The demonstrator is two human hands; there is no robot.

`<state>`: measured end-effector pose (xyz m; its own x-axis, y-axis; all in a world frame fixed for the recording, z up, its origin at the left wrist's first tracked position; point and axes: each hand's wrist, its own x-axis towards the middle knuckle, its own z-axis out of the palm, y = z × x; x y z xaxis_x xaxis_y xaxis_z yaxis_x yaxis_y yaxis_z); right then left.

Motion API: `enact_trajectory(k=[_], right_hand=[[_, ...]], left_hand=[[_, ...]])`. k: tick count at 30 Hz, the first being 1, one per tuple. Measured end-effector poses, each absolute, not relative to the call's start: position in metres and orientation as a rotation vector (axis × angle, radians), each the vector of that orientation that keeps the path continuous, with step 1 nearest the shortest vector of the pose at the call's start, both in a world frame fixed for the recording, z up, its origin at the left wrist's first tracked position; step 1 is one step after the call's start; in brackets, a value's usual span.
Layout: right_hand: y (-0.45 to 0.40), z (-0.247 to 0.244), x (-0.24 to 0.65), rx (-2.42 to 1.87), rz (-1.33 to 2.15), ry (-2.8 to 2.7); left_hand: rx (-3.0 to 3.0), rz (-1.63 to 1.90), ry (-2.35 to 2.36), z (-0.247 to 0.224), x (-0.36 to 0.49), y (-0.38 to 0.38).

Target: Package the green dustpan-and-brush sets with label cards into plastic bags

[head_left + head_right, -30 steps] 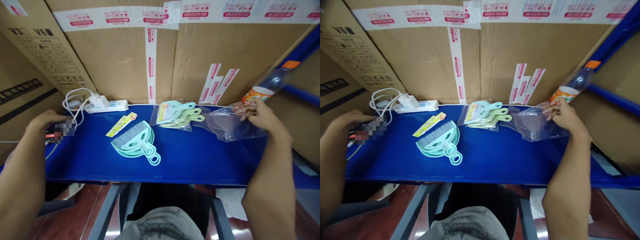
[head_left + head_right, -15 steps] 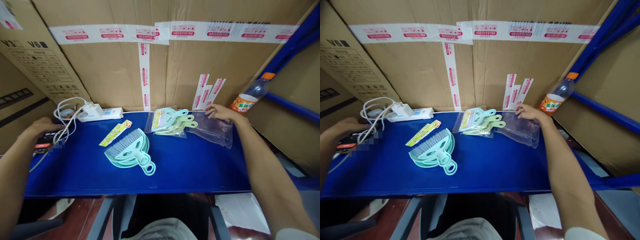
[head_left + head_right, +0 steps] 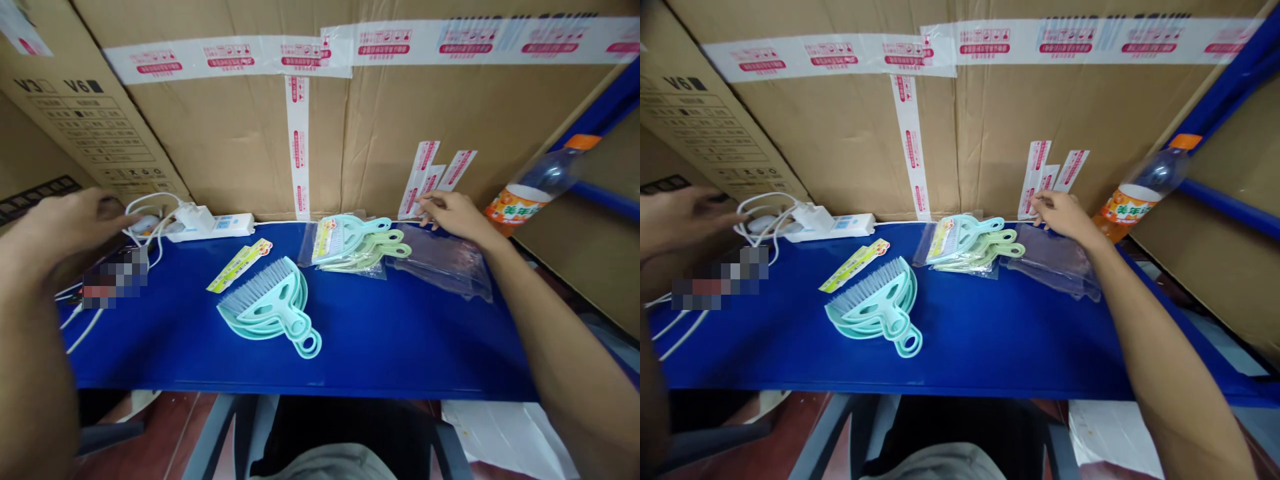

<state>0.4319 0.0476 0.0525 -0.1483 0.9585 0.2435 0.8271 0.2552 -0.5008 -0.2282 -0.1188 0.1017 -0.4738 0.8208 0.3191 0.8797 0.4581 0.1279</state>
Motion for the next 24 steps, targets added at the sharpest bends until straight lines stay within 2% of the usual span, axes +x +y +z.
enact_trajectory(k=[3, 5, 9, 11, 14, 20, 24], right_hand=[[0.034, 0.055, 0.389, -1.502, 0.418, -2.056], [0.025, 0.048, 0.366, -1.478, 0.369, -2.102], [0.012, 0.033, 0.345, -1.455, 0.322, -2.022], [0.009, 0.03, 0.344, -1.435, 0.492, -1.806], [0.006, 0.03, 0.343, -1.358, 0.75, -1.55], [-0.007, 0.023, 0.35, -1.184, 0.916, -1.394], [-0.019, 0.013, 0.35, -0.99, 0.994, -1.266]], left_hand=[[-2.274, -0.805, -2.204, 0.131, -0.15, -0.106], [-2.631, -1.016, -2.08, 0.125, -0.105, -0.086], [-2.844, -1.427, -2.001, 0.068, -0.054, -0.036], [-2.906, -1.582, -2.198, 0.037, -0.043, -0.02], [-2.876, -1.764, -2.164, 0.006, -0.036, -0.013], [-2.828, -2.214, -1.888, -0.003, -0.029, -0.027], [-2.797, -2.691, -1.67, 0.003, -0.022, -0.038]])
